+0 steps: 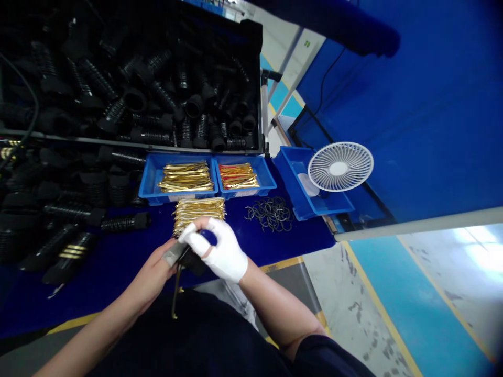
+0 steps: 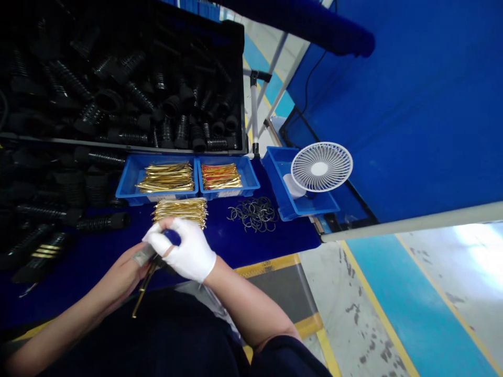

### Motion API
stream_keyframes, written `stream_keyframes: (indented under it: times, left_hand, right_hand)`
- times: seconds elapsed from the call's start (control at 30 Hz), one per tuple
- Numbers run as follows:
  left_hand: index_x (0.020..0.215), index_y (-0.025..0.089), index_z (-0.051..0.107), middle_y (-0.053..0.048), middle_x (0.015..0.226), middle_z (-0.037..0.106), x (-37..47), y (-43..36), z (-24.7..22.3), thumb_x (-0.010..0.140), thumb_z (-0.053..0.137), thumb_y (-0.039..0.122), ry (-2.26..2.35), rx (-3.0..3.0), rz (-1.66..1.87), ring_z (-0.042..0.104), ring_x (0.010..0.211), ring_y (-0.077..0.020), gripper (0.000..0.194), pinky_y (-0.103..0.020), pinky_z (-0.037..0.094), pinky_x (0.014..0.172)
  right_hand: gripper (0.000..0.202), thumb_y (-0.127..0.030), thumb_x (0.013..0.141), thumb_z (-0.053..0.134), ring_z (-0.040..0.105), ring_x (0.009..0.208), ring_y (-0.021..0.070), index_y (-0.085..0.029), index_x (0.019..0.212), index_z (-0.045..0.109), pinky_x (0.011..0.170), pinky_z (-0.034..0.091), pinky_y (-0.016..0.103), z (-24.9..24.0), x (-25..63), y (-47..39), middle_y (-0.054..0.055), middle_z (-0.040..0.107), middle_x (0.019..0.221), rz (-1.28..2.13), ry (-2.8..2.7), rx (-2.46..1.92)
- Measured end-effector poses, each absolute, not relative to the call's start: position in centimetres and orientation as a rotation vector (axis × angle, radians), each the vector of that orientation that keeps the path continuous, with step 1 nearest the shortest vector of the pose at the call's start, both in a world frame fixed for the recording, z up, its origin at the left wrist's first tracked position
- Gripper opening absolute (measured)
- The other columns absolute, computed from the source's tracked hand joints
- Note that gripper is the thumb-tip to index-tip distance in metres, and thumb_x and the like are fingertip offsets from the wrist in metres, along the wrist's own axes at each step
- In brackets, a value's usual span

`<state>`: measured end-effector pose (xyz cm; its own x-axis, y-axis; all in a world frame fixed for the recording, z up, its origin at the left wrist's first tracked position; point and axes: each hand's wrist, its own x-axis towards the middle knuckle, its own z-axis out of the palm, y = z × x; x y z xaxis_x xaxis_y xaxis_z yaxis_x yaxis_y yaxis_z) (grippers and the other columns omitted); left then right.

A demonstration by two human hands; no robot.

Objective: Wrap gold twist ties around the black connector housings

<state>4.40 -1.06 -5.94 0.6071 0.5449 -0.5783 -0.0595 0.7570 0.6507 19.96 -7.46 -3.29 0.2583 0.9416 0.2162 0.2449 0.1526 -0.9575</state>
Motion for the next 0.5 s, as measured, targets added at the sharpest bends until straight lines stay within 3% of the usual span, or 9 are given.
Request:
stream_keyframes:
  times: [0.07, 0.1, 0.23, 0.37, 0.5]
  left_hand:
    - [0.092, 0.015, 0.074, -0.007, 0.082, 0.075, 3.8, -0.8, -5.5, 0.074, 0.082, 0.018, 0.848, 0.619, 0.380, 0.070, 0.080, -0.0234, 0.020, -0.029, 0.056, 0.072]
    - [0.093, 0.015, 0.073, -0.008, 0.082, 0.075, 3.5, -0.5, -5.4, 0.073, 0.083, 0.018, 0.843, 0.615, 0.375, 0.071, 0.078, -0.0234, 0.022, -0.029, 0.057, 0.071]
    - [0.100, 0.019, 0.069, -0.006, 0.083, 0.074, 2.7, 0.3, -5.4, 0.072, 0.087, 0.027, 0.831, 0.642, 0.358, 0.071, 0.071, -0.0222, 0.034, -0.031, 0.060, 0.064]
    - [0.109, 0.018, 0.069, -0.008, 0.085, 0.074, 2.9, 0.8, -5.3, 0.077, 0.080, 0.051, 0.842, 0.534, 0.369, 0.070, 0.069, -0.0202, 0.047, -0.032, 0.062, 0.063]
    - [0.096, 0.014, 0.072, -0.006, 0.082, 0.069, 2.9, 1.0, -4.8, 0.077, 0.077, 0.055, 0.787, 0.438, 0.347, 0.067, 0.068, -0.0194, 0.045, -0.034, 0.063, 0.061]
  right_hand:
    - [0.020, -0.035, 0.098, 0.053, 0.066, 0.099, 0.0206, -0.023, 0.101, 0.070, 0.094, 0.050, 0.034, -2.4, 23.5, -6.9, 0.006, 0.071, 0.102, 0.437, -1.500, -1.577]
    - [0.021, -0.028, 0.098, 0.050, 0.065, 0.105, 0.0209, -0.023, 0.107, 0.069, 0.098, 0.048, 0.034, -2.2, 25.6, -6.4, 0.007, 0.070, 0.109, 0.274, -1.549, -1.678]
    - [0.023, -0.018, 0.096, 0.052, 0.063, 0.113, 0.0210, -0.019, 0.112, 0.068, 0.098, 0.048, 0.030, -2.5, 33.5, -2.6, 0.009, 0.066, 0.120, -0.066, -1.534, -2.065]
    - [0.023, -0.025, 0.097, 0.056, 0.066, 0.107, 0.0228, -0.022, 0.115, 0.068, 0.094, 0.049, 0.031, -3.3, 37.2, 1.8, 0.008, 0.071, 0.116, -0.014, -1.704, -2.351]
    - [0.021, -0.031, 0.089, 0.068, 0.067, 0.102, 0.0256, -0.024, 0.109, 0.072, 0.090, 0.049, 0.033, -4.3, 37.3, 4.4, 0.008, 0.073, 0.109, 0.020, -1.797, -2.358]
